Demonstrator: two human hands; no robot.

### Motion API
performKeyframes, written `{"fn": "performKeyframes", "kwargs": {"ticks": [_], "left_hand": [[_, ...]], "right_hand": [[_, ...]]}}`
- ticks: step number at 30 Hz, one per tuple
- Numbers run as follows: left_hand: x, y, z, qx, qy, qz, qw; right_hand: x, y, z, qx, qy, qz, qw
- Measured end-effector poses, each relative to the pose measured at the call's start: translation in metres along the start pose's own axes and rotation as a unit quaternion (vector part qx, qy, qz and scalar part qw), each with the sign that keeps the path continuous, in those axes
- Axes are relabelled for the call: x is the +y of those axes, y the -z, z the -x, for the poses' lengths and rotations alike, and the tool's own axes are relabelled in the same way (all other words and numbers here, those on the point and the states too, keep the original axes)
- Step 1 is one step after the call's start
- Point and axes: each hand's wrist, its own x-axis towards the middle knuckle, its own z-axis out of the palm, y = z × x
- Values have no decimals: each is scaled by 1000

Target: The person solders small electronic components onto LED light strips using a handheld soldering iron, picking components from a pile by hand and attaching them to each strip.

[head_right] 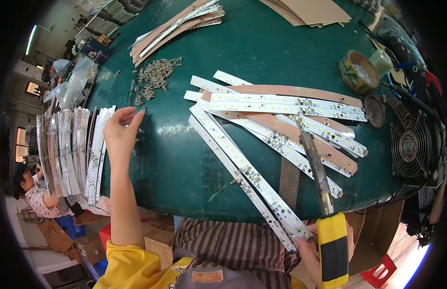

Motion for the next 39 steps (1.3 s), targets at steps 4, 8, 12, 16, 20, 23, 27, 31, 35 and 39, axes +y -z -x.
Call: {"fn": "performKeyframes", "kwargs": {"ticks": [4, 8, 12, 16, 20, 23, 27, 31, 35, 39], "left_hand": [[-4, -11, 4, -32, 2, 21, 999], [1, -19, 0, -14, -81, 26, 996], [9, -11, -15, -40, -144, 11, 989], [20, -8, -25, -32, -175, 32, 983], [12, -15, -31, -51, -158, 90, 982], [13, -17, -26, -75, -165, 69, 981], [20, -23, -22, -134, -68, 288, 946], [24, -28, -15, -107, -165, 163, 967], [26, -21, -8, -45, -218, 80, 972], [75, -14, 28, -146, -56, 263, 952]], "right_hand": [[15, 5, 4, -93, 53, 45, 993], [13, -6, 6, -24, -22, 16, 999], [9, -1, 1, -21, 49, 67, 996], [8, 3, 1, -57, 42, 11, 997], [8, 10, -2, -53, 63, 32, 996], [-2, 4, -9, 23, 49, 14, 998], [-1, 6, -9, 1, 86, -65, 994], [-8, 8, -16, -13, 80, -59, 995], [-6, 12, -18, -23, 109, -43, 993], [-1, 10, -15, 17, 91, -52, 994]]}}
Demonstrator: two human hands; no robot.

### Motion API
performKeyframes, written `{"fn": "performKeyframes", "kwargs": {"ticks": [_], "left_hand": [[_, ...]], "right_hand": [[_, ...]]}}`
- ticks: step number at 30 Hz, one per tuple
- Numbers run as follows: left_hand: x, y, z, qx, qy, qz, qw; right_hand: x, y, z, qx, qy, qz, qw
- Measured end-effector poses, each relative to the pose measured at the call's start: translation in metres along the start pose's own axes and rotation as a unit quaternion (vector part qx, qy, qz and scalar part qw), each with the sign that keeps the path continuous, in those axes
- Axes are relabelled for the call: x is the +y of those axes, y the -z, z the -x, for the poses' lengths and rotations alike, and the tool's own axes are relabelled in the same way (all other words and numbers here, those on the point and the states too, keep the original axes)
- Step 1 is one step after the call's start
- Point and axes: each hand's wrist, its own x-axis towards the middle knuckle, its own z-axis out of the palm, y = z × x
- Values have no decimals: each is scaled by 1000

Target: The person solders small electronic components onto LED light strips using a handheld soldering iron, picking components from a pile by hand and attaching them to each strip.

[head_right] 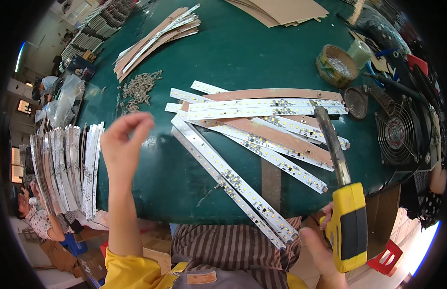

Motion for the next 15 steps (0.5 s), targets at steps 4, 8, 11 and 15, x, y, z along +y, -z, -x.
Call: {"fn": "performKeyframes", "kwargs": {"ticks": [4, 8, 11, 15], "left_hand": [[53, -38, 70, -244, -13, 211, 946], [77, -65, 98, -362, 139, 338, 858], [76, -77, 104, -390, 139, 353, 839], [74, -85, 111, -367, 134, 378, 840]], "right_hand": [[-26, 2, -14, -57, 6, -49, 997], [-54, -13, -26, -32, -20, -12, 999], [-52, -19, -29, -27, -99, -158, 982], [-41, -19, -25, -38, -52, -23, 998]]}}
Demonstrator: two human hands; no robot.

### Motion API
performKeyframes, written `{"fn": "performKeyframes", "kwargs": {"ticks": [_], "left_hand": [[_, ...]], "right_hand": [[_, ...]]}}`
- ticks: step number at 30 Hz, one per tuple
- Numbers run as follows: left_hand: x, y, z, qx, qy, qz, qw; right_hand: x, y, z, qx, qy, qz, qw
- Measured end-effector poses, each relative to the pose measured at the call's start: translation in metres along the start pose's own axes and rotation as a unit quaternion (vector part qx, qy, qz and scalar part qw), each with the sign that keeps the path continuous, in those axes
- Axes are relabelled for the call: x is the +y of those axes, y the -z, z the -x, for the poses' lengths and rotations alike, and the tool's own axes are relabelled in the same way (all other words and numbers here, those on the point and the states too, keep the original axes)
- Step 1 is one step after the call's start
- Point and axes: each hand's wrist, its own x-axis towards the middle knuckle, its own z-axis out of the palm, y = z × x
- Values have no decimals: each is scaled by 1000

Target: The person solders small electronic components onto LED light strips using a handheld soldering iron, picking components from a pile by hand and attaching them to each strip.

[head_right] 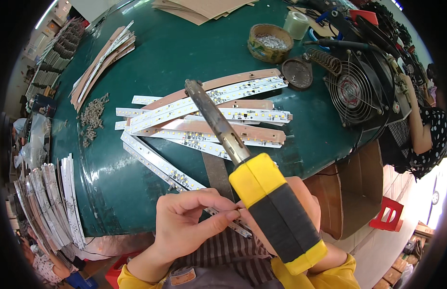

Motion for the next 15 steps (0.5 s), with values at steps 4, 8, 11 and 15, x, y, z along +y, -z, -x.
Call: {"fn": "performKeyframes", "kwargs": {"ticks": [4, 8, 11, 15], "left_hand": [[4, 0, -4, -17, -98, -174, 980], [-3, 0, -5, 13, -221, -215, 951], [6, 10, -10, 69, -274, -422, 861], [7, 47, -30, 173, -253, -566, 765]], "right_hand": [[-2, 0, -3, 17, -31, -101, 994], [-16, 1, -7, 9, -103, -192, 976], [-4, 0, -9, 10, -32, -103, 994], [19, 11, -4, 38, 15, -54, 998]]}}
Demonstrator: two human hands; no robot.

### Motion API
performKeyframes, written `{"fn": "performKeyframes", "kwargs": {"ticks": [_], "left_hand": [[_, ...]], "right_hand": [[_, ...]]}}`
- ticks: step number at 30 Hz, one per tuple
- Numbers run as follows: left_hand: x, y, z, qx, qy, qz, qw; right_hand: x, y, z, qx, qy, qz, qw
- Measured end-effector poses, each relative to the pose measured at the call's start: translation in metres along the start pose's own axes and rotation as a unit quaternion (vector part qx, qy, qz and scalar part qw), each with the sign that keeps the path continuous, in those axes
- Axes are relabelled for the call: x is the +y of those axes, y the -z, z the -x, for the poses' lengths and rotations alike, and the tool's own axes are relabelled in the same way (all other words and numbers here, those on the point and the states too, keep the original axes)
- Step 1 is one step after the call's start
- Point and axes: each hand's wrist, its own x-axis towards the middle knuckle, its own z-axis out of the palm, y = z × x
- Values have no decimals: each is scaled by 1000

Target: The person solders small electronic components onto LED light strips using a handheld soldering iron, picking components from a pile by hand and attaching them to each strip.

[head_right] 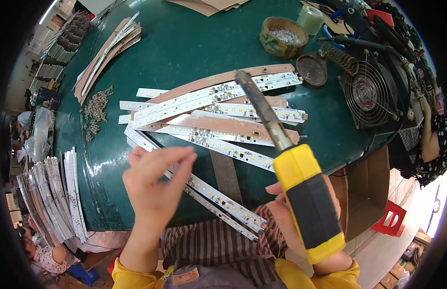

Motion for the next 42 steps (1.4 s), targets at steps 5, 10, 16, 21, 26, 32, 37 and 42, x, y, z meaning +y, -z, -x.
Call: {"fn": "performKeyframes", "kwargs": {"ticks": [5, 10, 16, 21, 26, 32, 37, 42], "left_hand": [[-19, -4, -2, -4, 78, -48, 996], [-19, -5, -2, -6, 96, -23, 995], [-20, -6, -1, -1, 79, -44, 996], [-19, -7, -3, 9, 76, -42, 996], [-21, -10, -2, 26, 60, -42, 997], [-20, -12, -2, 26, 3, -87, 996], [-20, -9, -3, -4, -15, -107, 994], [-17, -10, 1, 21, 98, -43, 994]], "right_hand": [[-3, 7, 3, -38, -17, 31, 999], [-5, 9, 4, -11, -45, 18, 999], [-1, 10, 6, -4, -51, 30, 998], [-1, 9, 8, 13, -44, 28, 999], [4, 11, 10, 9, -19, 73, 997], [13, 14, 16, 15, -25, 120, 992], [8, 12, 16, -5, -7, 58, 998], [13, 9, 8, -74, 96, 129, 984]]}}
